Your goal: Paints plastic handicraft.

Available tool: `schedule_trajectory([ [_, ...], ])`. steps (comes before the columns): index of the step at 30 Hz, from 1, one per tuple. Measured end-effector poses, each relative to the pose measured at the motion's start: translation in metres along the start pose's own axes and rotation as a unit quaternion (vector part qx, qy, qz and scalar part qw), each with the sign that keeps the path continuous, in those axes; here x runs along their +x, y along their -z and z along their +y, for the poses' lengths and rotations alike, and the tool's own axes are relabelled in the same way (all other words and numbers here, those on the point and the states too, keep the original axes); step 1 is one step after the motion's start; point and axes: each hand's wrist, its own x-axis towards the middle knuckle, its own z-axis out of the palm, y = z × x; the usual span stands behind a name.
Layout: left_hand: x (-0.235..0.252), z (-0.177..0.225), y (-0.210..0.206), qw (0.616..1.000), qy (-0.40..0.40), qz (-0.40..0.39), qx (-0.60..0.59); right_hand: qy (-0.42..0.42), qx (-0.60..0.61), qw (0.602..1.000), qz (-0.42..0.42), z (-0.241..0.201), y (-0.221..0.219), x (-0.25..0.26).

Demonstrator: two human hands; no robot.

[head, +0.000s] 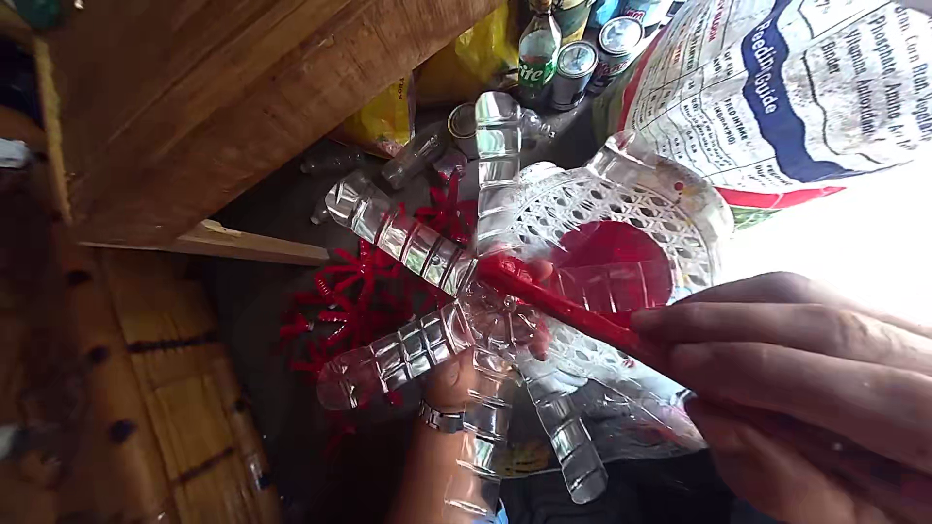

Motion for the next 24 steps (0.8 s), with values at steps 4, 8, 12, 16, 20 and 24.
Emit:
schedule_trajectory([
  [4,-0.003,-0.003,0.014,0.999,0.013,0.048,-0.006,-0.021,0.012,1.0,-0.003,-0.001,0.006,-0.002],
  [8,0.002,-0.003,0.007,0.999,0.031,0.004,-0.012,-0.017,0.0,1.0,0.009,0.002,0.003,-0.002],
  [12,-0.003,-0.008,0.014,0.996,-0.004,0.078,0.04,-0.029,0.012,0.999,0.007,0.002,0.009,-0.005],
  [16,0.0,-0.007,0.006,0.998,0.015,0.062,0.029,-0.029,0.019,0.999,0.008,0.005,0.006,-0.004],
  [20,0.004,-0.003,-0.02,0.998,0.029,0.054,-0.023,-0.035,0.034,0.999,0.007,0.001,0.011,-0.004],
  [24,0.01,-0.002,-0.016,0.996,0.047,-0.071,-0.031,-0.009,0.028,1.0,0.005,0.003,0.003,-0.002],
])
